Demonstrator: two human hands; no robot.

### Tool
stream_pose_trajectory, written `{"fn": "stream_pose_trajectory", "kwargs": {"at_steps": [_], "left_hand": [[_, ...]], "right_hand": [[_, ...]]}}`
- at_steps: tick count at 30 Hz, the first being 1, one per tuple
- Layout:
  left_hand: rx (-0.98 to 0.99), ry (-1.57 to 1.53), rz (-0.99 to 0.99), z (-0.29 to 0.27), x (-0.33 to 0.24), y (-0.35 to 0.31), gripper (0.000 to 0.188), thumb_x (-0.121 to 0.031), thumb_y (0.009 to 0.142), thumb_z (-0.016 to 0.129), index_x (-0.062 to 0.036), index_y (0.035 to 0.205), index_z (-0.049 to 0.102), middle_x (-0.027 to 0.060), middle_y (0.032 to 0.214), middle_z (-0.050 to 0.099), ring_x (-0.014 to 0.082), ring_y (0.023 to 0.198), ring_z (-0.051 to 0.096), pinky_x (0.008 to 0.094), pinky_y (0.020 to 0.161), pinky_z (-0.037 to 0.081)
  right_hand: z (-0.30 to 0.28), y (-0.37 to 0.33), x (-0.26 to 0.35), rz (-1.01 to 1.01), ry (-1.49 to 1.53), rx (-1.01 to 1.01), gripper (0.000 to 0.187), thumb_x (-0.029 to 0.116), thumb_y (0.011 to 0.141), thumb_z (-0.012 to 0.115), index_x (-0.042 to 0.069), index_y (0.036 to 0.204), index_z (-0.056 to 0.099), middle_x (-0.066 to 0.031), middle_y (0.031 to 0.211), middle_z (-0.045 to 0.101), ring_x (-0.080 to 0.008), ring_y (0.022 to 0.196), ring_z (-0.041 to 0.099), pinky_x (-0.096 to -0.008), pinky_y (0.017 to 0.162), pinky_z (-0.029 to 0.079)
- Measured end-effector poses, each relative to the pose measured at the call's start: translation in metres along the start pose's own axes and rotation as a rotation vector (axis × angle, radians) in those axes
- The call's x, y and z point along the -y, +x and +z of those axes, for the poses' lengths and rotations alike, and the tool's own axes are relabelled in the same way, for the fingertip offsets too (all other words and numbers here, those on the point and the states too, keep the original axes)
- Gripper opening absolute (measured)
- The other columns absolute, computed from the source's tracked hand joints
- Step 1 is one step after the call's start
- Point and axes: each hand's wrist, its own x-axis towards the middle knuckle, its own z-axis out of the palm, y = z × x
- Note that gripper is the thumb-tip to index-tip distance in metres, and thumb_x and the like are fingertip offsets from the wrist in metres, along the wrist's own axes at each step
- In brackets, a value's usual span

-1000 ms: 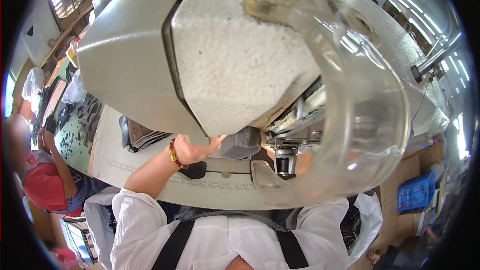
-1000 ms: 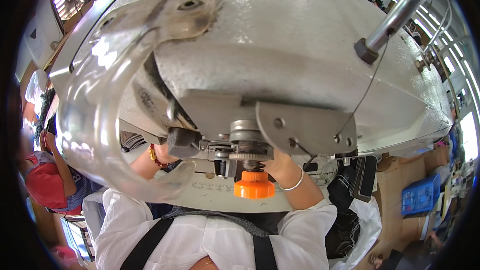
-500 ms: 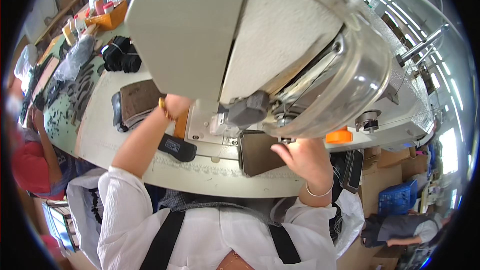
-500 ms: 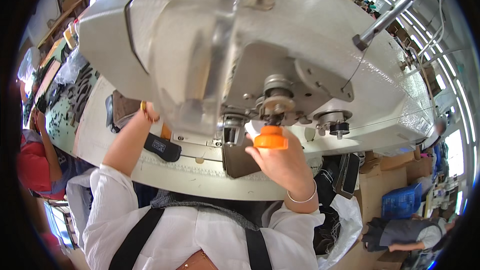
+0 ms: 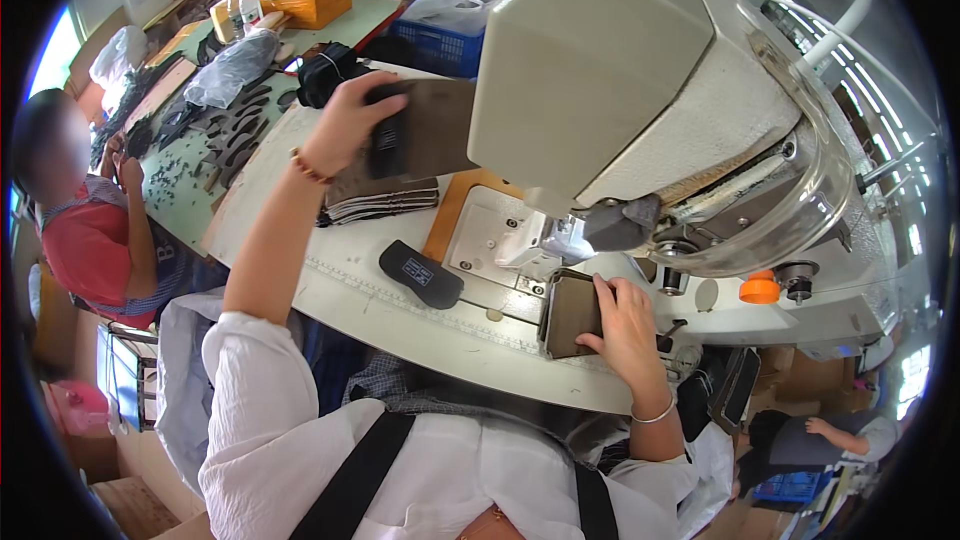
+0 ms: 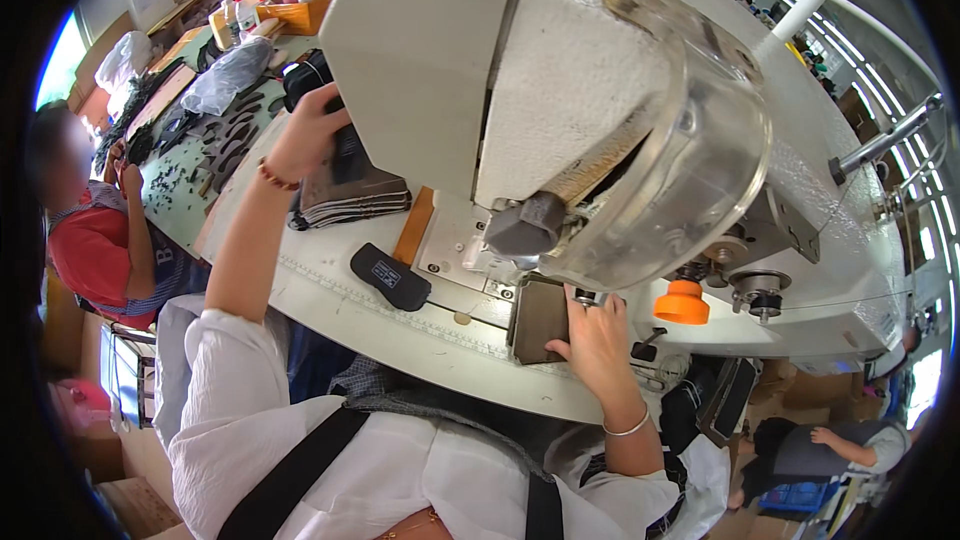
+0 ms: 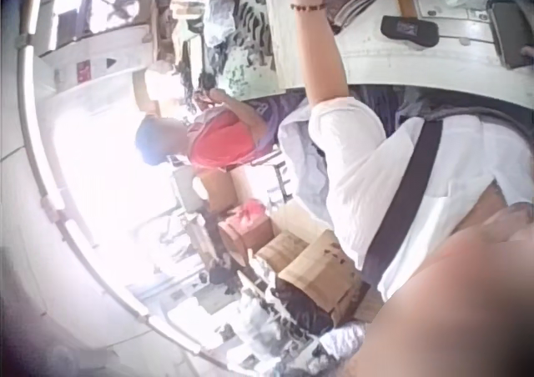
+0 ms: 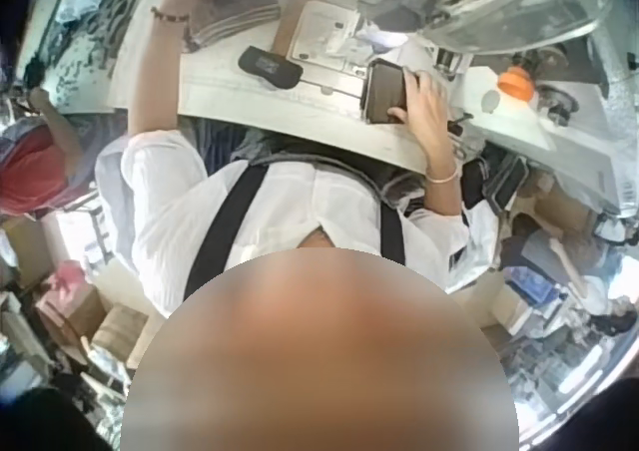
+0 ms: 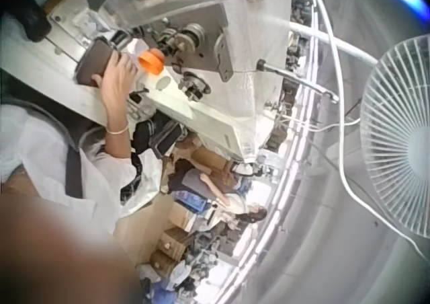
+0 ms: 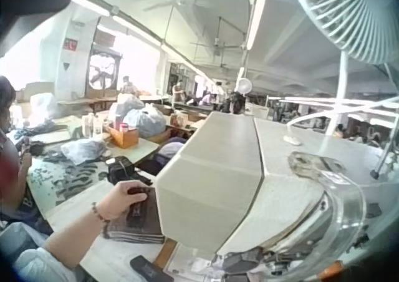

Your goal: Stitching together various leather and fabric components using an industrial sewing machine.

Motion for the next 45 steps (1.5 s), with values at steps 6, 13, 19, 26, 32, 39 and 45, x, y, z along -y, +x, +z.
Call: {"fn": "stream_pose_trajectory", "kwargs": {"at_steps": [6, 13, 19, 26, 32, 39, 45], "left_hand": [[-0.063, -0.244, -0.407, -0.092, 0.053, -0.046, 0.030, -0.002, 0.095, 0.068, 0.0012, 0.124, 0.063, 0.0014, 0.107, 0.067, 0.0063, 0.090, 0.067, 0.0181, 0.066, 0.056], [-0.265, 0.850, 0.032, -0.071, 0.056, -0.062, 0.034, -0.011, 0.080, 0.078, -0.0071, 0.113, 0.072, 0.0105, 0.103, 0.069, 0.0329, 0.094, 0.066, 0.0429, 0.087, 0.052], [0.417, 0.736, 0.560, -0.010, 0.012, -0.105, 0.029, -0.015, 0.073, 0.082, -0.0094, 0.100, 0.071, 0.0079, 0.105, 0.065, 0.0308, 0.096, 0.062, 0.0413, 0.085, 0.053], [0.780, 0.772, 0.403, 0.026, 0.015, -0.133, 0.029, -0.020, 0.074, 0.082, -0.0074, 0.097, 0.069, 0.0054, 0.094, 0.062, 0.0274, 0.099, 0.062, 0.0393, 0.084, 0.053], [0.769, 0.735, 0.440, 0.022, 0.029, -0.128, 0.023, -0.016, 0.079, 0.075, -0.0058, 0.098, 0.068, 0.0057, 0.095, 0.062, 0.0272, 0.096, 0.061, 0.0384, 0.081, 0.054], [0.531, 1.232, 0.397, 0.055, 0.011, -0.160, 0.030, -0.010, 0.073, 0.069, -0.0062, 0.103, 0.068, 0.0065, 0.093, 0.061, 0.0259, 0.095, 0.062, 0.0349, 0.074, 0.056], [0.179, 0.944, 0.583, 0.066, -0.033, -0.120, 0.036, -0.003, 0.069, 0.071, -0.0014, 0.105, 0.072, 0.0112, 0.102, 0.067, 0.0273, 0.092, 0.065, 0.0364, 0.073, 0.057]], "right_hand": [[-0.001, 0.003, 0.003, -0.007, 0.016, -0.014, 0.090, 0.022, 0.058, 0.093, 0.000, 0.136, 0.055, -0.0156, 0.121, 0.053, -0.0347, 0.116, 0.052, -0.0447, 0.103, 0.041], [-0.001, -0.002, 0.009, 0.073, -0.047, -0.036, 0.089, 0.031, 0.060, 0.093, 0.002, 0.134, 0.055, -0.0171, 0.125, 0.058, -0.0347, 0.111, 0.058, -0.0471, 0.101, 0.037], [0.003, 0.001, 0.011, 0.043, -0.011, -0.187, 0.066, 0.014, 0.063, 0.090, 0.005, 0.121, 0.059, -0.0124, 0.111, 0.055, -0.0324, 0.110, 0.051, -0.0465, 0.101, 0.037], [0.013, 0.012, -0.002, -0.076, 0.069, -0.329, 0.030, 0.007, 0.078, 0.078, 0.005, 0.104, 0.063, -0.0106, 0.095, 0.058, -0.0330, 0.089, 0.059, -0.0444, 0.083, 0.044], [-0.012, 0.017, -0.002, -0.189, 0.265, -0.383, 0.015, 0.003, 0.085, 0.071, 0.003, 0.097, 0.062, -0.0115, 0.086, 0.064, -0.0347, 0.075, 0.063, -0.0433, 0.067, 0.047], [-0.044, 0.021, 0.004, -0.202, 0.406, -0.424, 0.020, -0.001, 0.092, 0.063, 0.004, 0.110, 0.068, -0.0122, 0.090, 0.069, -0.0221, 0.069, 0.058, -0.0337, 0.066, 0.048], [-0.042, 0.036, 0.015, -0.235, 0.517, -0.419, 0.023, -0.003, 0.095, 0.059, 0.003, 0.113, 0.071, -0.0011, 0.075, 0.062, -0.0081, 0.059, 0.047, -0.0227, 0.058, 0.042]]}}
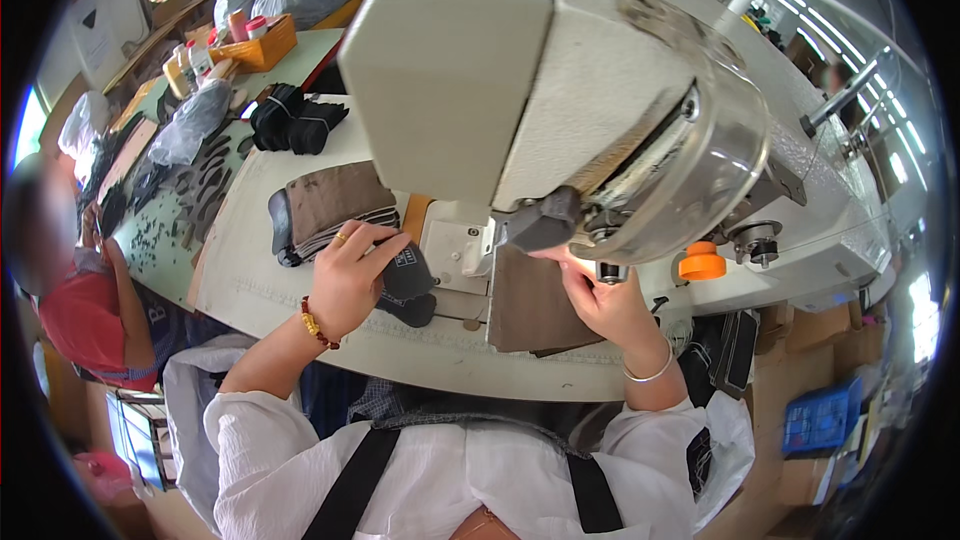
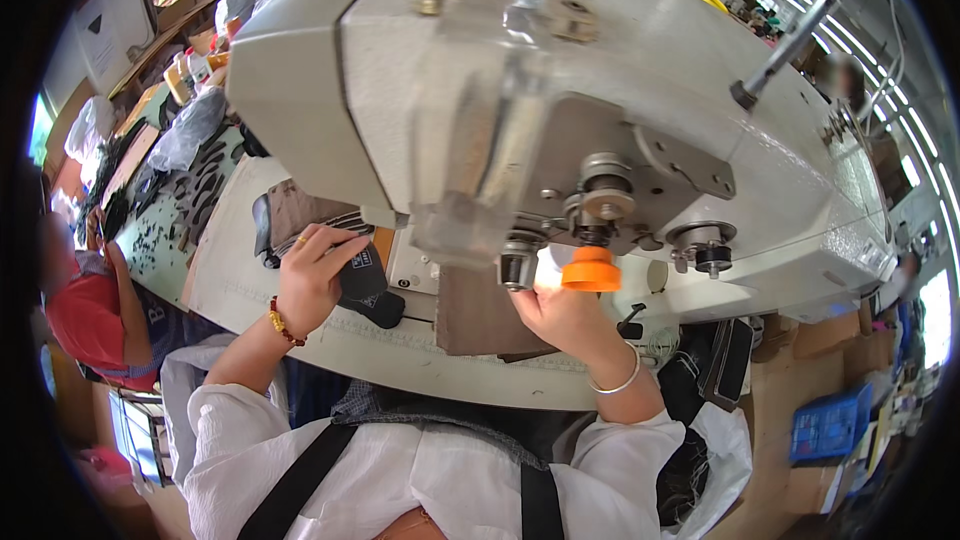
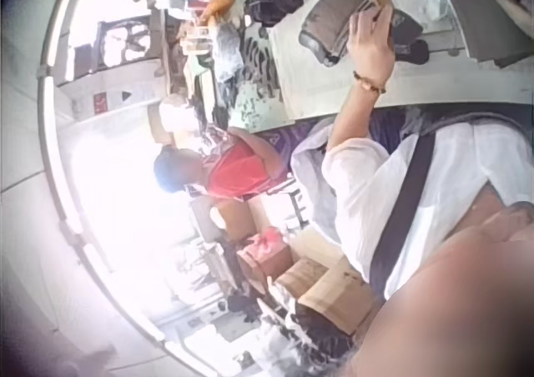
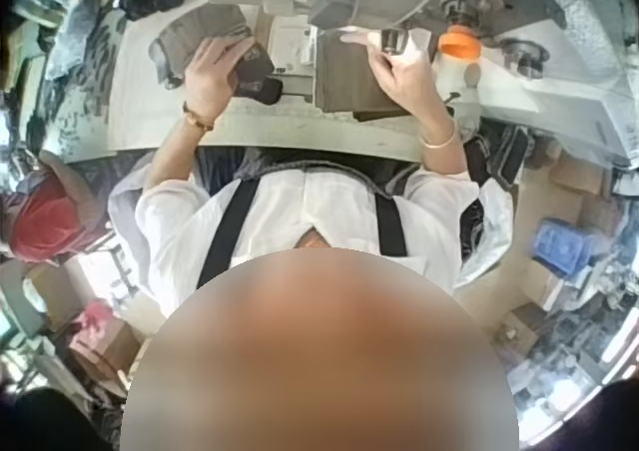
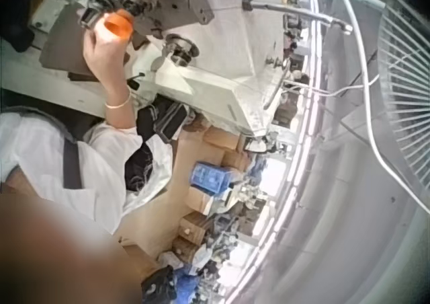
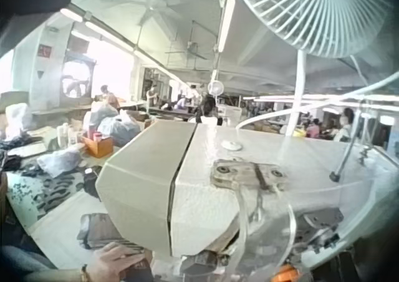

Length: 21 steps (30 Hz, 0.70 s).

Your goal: Stitching together various leather and fabric components using an industrial sewing machine.

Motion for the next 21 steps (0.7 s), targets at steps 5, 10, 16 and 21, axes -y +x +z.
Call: {"fn": "stream_pose_trajectory", "kwargs": {"at_steps": [5, 10, 16, 21], "left_hand": [[-0.346, -0.291, 0.440, -0.012, -0.038, 0.049, 0.039, 0.002, 0.064, 0.067, 0.0066, 0.102, 0.074, 0.0154, 0.099, 0.071, 0.0285, 0.089, 0.071, 0.0335, 0.074, 0.061], [-0.282, -0.195, 0.524, 0.001, -0.058, 0.071, 0.032, 0.000, 0.070, 0.071, 0.0019, 0.102, 0.074, 0.0115, 0.095, 0.070, 0.0242, 0.088, 0.071, 0.0303, 0.070, 0.061], [-0.191, -0.180, 0.444, 0.035, -0.053, 0.057, 0.032, -0.002, 0.072, 0.069, -0.0027, 0.104, 0.073, 0.0097, 0.095, 0.068, 0.0218, 0.088, 0.069, 0.0282, 0.062, 0.058], [-0.327, -0.193, 0.410, 0.048, -0.048, 0.049, 0.019, -0.003, 0.070, 0.069, -0.0026, 0.089, 0.071, 0.0119, 0.091, 0.069, 0.0159, 0.073, 0.065, 0.0237, 0.050, 0.051]], "right_hand": [[0.006, -0.002, -0.009, 0.017, -0.056, -0.090, 0.011, -0.001, 0.087, 0.072, 0.000, 0.099, 0.072, -0.0012, 0.085, 0.071, -0.0164, 0.079, 0.067, -0.0324, 0.072, 0.053], [0.011, -0.008, -0.022, 0.077, 0.120, -0.114, 0.019, 0.005, 0.086, 0.077, 0.004, 0.105, 0.074, -0.0037, 0.096, 0.074, -0.0176, 0.089, 0.069, -0.0351, 0.077, 0.055], [0.009, -0.006, -0.029, -0.346, -0.311, -0.206, 0.018, 0.005, 0.081, 0.078, 0.010, 0.098, 0.071, -0.0085, 0.083, 0.070, -0.0261, 0.071, 0.068, -0.0340, 0.061, 0.052], [0.010, -0.011, -0.032, 0.480, 0.930, 0.115, 0.023, 0.007, 0.083, 0.076, 0.004, 0.104, 0.068, -0.0066, 0.096, 0.069, -0.0171, 0.089, 0.066, -0.0339, 0.077, 0.054]]}}
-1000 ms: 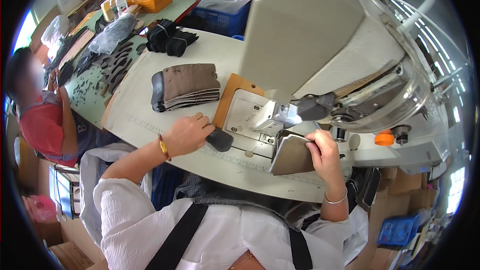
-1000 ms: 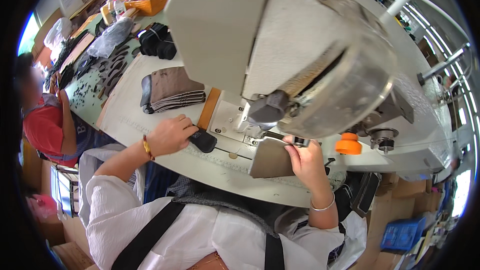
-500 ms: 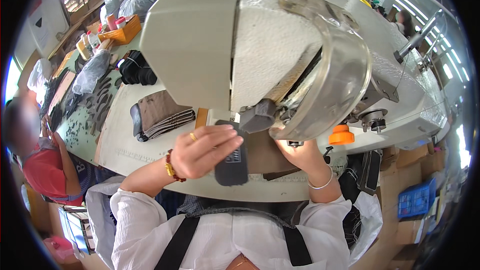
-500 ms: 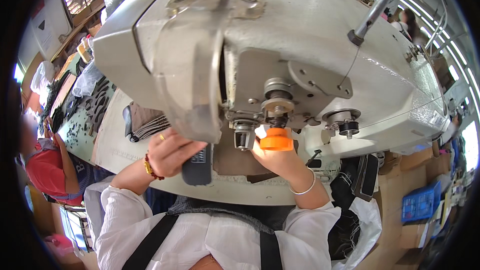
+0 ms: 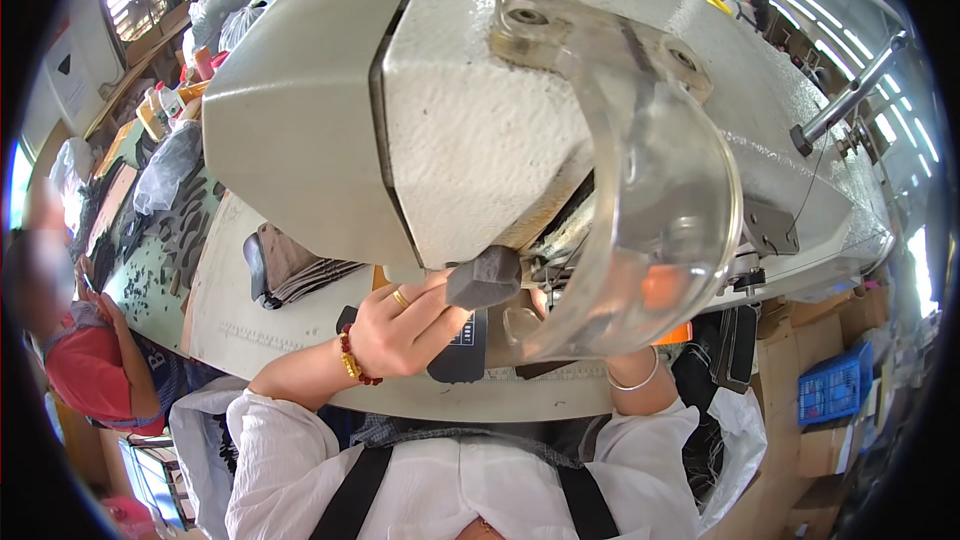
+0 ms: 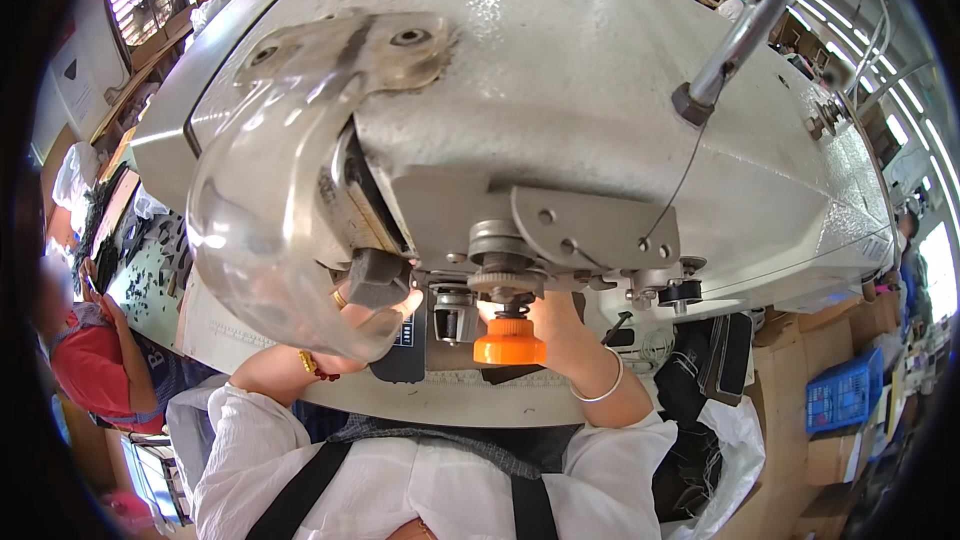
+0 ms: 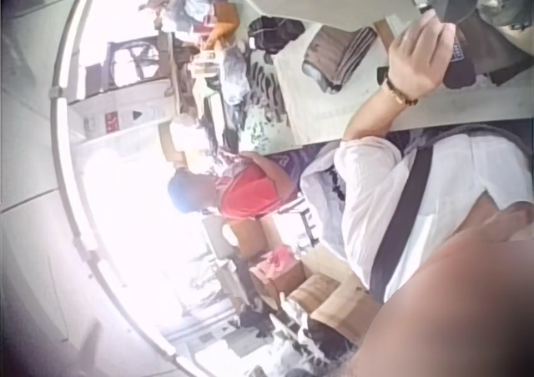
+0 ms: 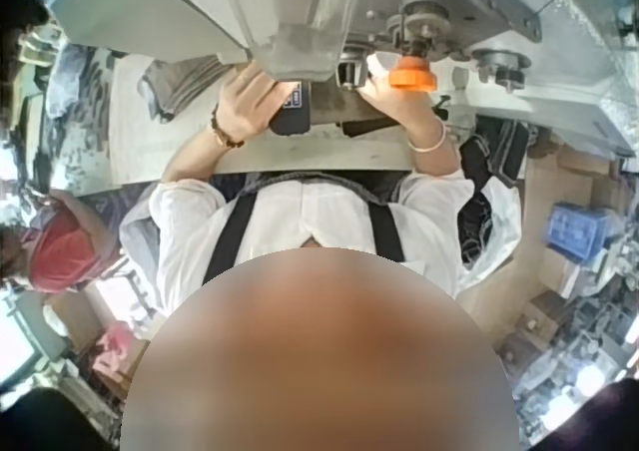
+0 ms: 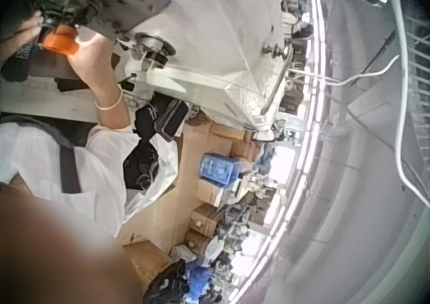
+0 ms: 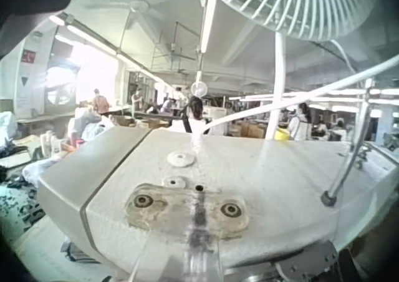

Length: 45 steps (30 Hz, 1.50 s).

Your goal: Stitching together various leather and fabric components using an industrial sewing machine.

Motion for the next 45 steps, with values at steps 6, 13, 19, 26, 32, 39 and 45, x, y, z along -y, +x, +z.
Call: {"fn": "stream_pose_trajectory", "kwargs": {"at_steps": [6, 13, 19, 26, 32, 39, 45], "left_hand": [[0.046, 0.044, 0.075, -0.014, 0.005, 0.009, 0.010, -0.005, 0.072, 0.070, -0.0026, 0.081, 0.066, 0.0181, 0.092, 0.070, 0.0079, 0.049, 0.048, 0.0231, 0.039, 0.039], [0.022, -0.018, 0.049, -0.015, 0.008, 0.009, 0.013, -0.009, 0.072, 0.073, -0.0013, 0.080, 0.066, 0.0223, 0.099, 0.072, 0.0079, 0.046, 0.044, 0.0239, 0.037, 0.035], [0.056, 0.040, 0.090, -0.009, 0.011, 0.002, 0.011, -0.010, 0.072, 0.073, -0.0032, 0.078, 0.067, 0.0184, 0.101, 0.073, 0.0074, 0.044, 0.039, 0.0238, 0.038, 0.032], [0.026, 0.088, 0.093, -0.014, 0.009, 0.012, 0.009, -0.008, 0.072, 0.072, -0.0032, 0.076, 0.066, 0.0151, 0.101, 0.074, 0.0075, 0.044, 0.036, 0.0243, 0.040, 0.033], [-0.013, 0.038, 0.076, -0.013, 0.010, 0.016, 0.012, -0.007, 0.071, 0.073, 0.0001, 0.077, 0.065, 0.0134, 0.104, 0.073, 0.0081, 0.047, 0.044, 0.0257, 0.043, 0.040], [-0.055, -0.083, 0.024, -0.011, 0.016, 0.021, 0.022, -0.003, 0.067, 0.074, -0.0004, 0.089, 0.072, 0.0089, 0.102, 0.072, 0.0188, 0.077, 0.065, 0.0301, 0.059, 0.053], [0.035, -0.098, -0.001, -0.012, 0.016, 0.012, 0.025, -0.004, 0.068, 0.075, -0.0021, 0.092, 0.073, 0.0081, 0.103, 0.071, 0.0206, 0.082, 0.067, 0.0306, 0.063, 0.055]], "right_hand": [[-0.003, 0.001, -0.013, -0.452, -0.806, -0.060, 0.028, 0.008, 0.082, 0.078, 0.005, 0.109, 0.069, -0.0068, 0.100, 0.071, -0.0206, 0.091, 0.067, -0.0348, 0.082, 0.054], [-0.002, -0.004, -0.012, -0.421, -0.627, -0.123, 0.033, 0.014, 0.083, 0.078, 0.005, 0.113, 0.066, -0.0083, 0.104, 0.069, -0.0227, 0.096, 0.067, -0.0358, 0.085, 0.053], [-0.008, -0.008, -0.010, -0.348, -0.512, -0.074, 0.043, 0.023, 0.087, 0.073, 0.003, 0.122, 0.060, -0.0105, 0.116, 0.063, -0.0241, 0.106, 0.062, -0.0370, 0.094, 0.050], [-0.018, -0.013, -0.030, -0.273, -0.303, -0.020, 0.055, 0.034, 0.091, 0.068, 0.001, 0.133, 0.052, -0.0130, 0.130, 0.056, -0.0258, 0.118, 0.056, -0.0384, 0.103, 0.045], [-0.039, -0.013, -0.079, -0.114, 0.813, 0.280, 0.067, 0.044, 0.095, 0.063, 0.000, 0.142, 0.045, -0.0152, 0.142, 0.050, -0.0272, 0.128, 0.052, -0.0396, 0.111, 0.041], [-0.062, -0.025, -0.132, 0.423, 2.021, 0.062, 0.078, 0.052, 0.097, 0.062, -0.001, 0.149, 0.039, -0.0184, 0.153, 0.044, -0.0299, 0.139, 0.044, -0.0417, 0.120, 0.034], [-0.052, -0.031, -0.149, 0.681, 2.916, 0.138, 0.081, 0.048, 0.097, 0.062, -0.006, 0.150, 0.034, -0.0221, 0.157, 0.036, -0.0333, 0.146, 0.035, -0.0409, 0.125, 0.025]]}}
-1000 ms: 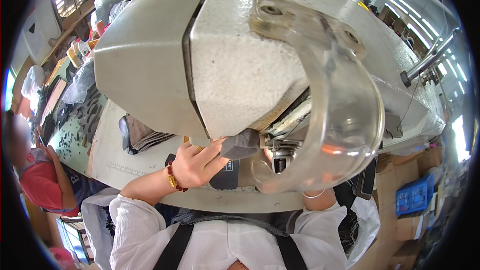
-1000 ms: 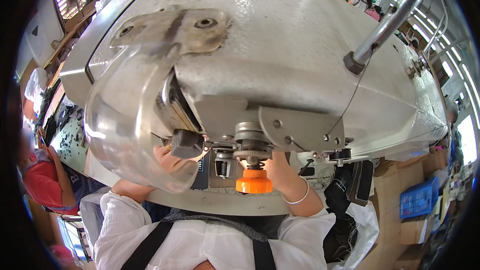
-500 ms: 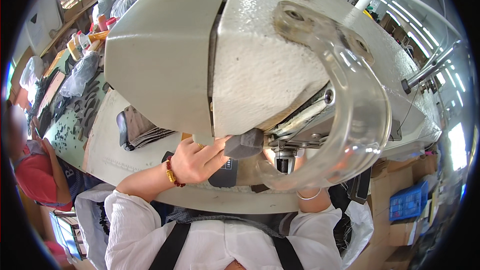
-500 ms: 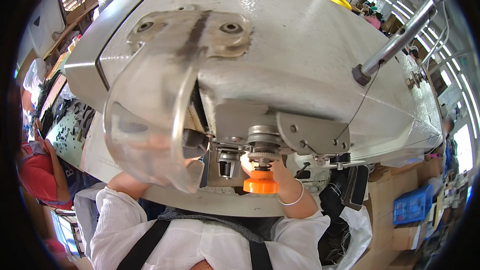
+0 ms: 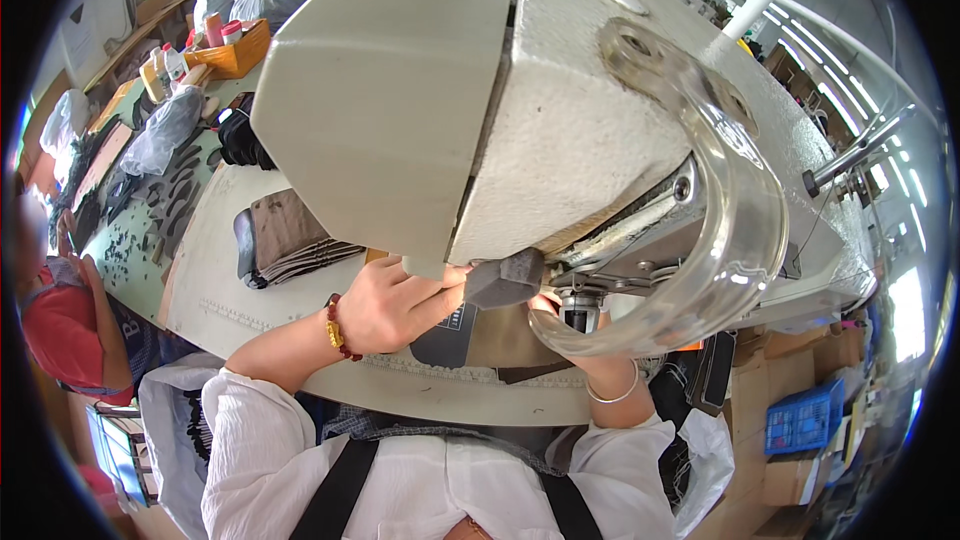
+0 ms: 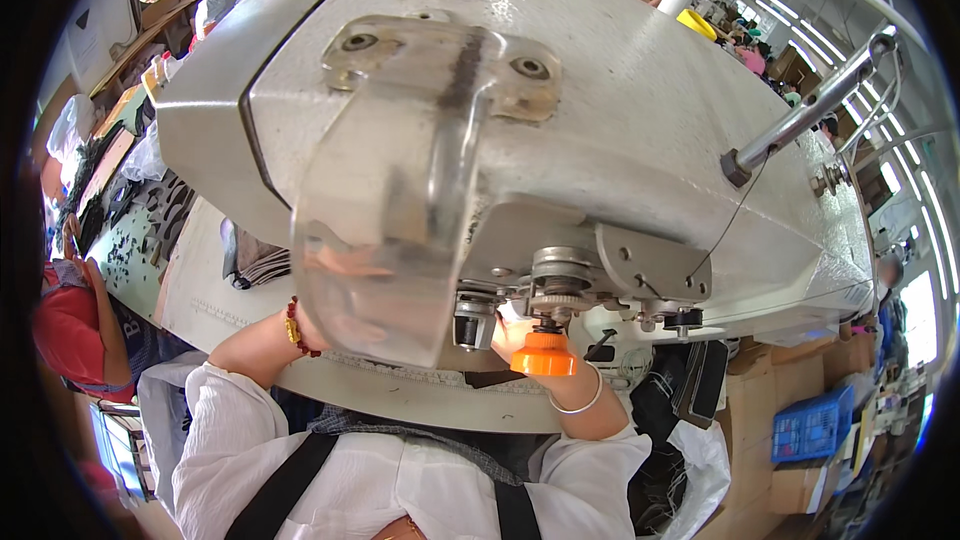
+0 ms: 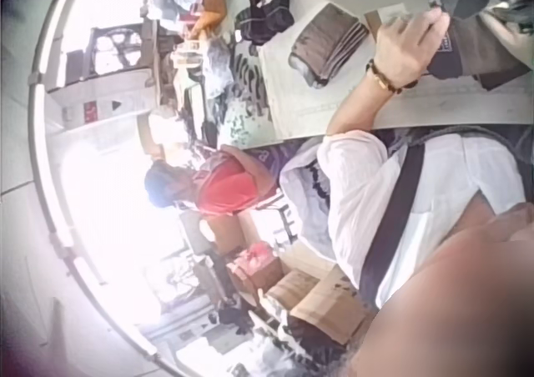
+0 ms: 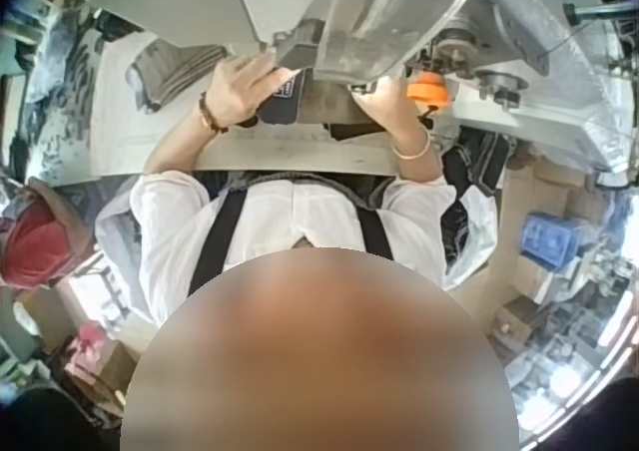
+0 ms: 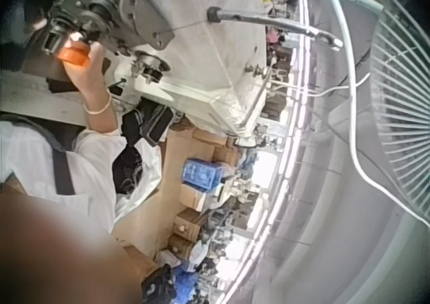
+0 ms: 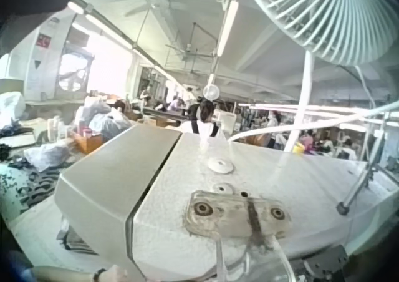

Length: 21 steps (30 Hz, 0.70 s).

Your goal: Stitching together various leather and fabric components using an industrial sewing machine.

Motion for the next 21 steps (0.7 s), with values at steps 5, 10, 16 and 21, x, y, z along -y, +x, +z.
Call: {"fn": "stream_pose_trajectory", "kwargs": {"at_steps": [5, 10, 16, 21], "left_hand": [[0.037, -0.115, -0.055, 0.005, 0.003, -0.004, 0.024, -0.004, 0.071, 0.075, -0.0025, 0.095, 0.073, 0.0089, 0.103, 0.072, 0.0220, 0.084, 0.069, 0.0327, 0.064, 0.056], [0.010, -0.053, -0.014, 0.002, 0.007, -0.002, 0.025, -0.002, 0.072, 0.074, -0.0011, 0.097, 0.073, 0.0111, 0.101, 0.074, 0.0257, 0.085, 0.069, 0.0350, 0.065, 0.056], [0.067, -0.129, -0.061, -0.001, 0.010, -0.002, 0.029, -0.004, 0.070, 0.077, -0.0001, 0.099, 0.073, 0.0142, 0.105, 0.074, 0.0285, 0.088, 0.070, 0.0385, 0.072, 0.056], [0.009, -0.383, -0.171, -0.002, 0.013, -0.002, 0.032, -0.008, 0.070, 0.080, -0.0014, 0.100, 0.074, 0.0145, 0.107, 0.074, 0.0300, 0.094, 0.071, 0.0393, 0.076, 0.056]], "right_hand": [[-0.006, 0.021, -0.040, 0.172, 0.190, -0.014, 0.085, 0.047, 0.094, 0.065, -0.008, 0.150, 0.031, -0.0204, 0.158, 0.034, -0.0311, 0.149, 0.031, -0.0390, 0.128, 0.020], [0.013, 0.044, -0.093, -0.009, 0.116, -0.462, 0.028, 0.019, 0.083, 0.067, 0.003, 0.103, 0.055, -0.0065, 0.090, 0.047, -0.0223, 0.082, 0.051, -0.0384, 0.080, 0.046], [-0.012, 0.057, -0.129, 0.475, 0.232, -0.318, 0.083, 0.041, 0.086, 0.077, 0.005, 0.152, 0.041, -0.0186, 0.155, 0.039, -0.0301, 0.141, 0.043, -0.0440, 0.116, 0.040], [-0.057, 0.067, -0.178, 0.257, 1.614, -0.272, 0.055, 0.030, 0.084, 0.077, 0.005, 0.129, 0.060, -0.0194, 0.131, 0.058, -0.0311, 0.111, 0.063, -0.0393, 0.092, 0.053]]}}
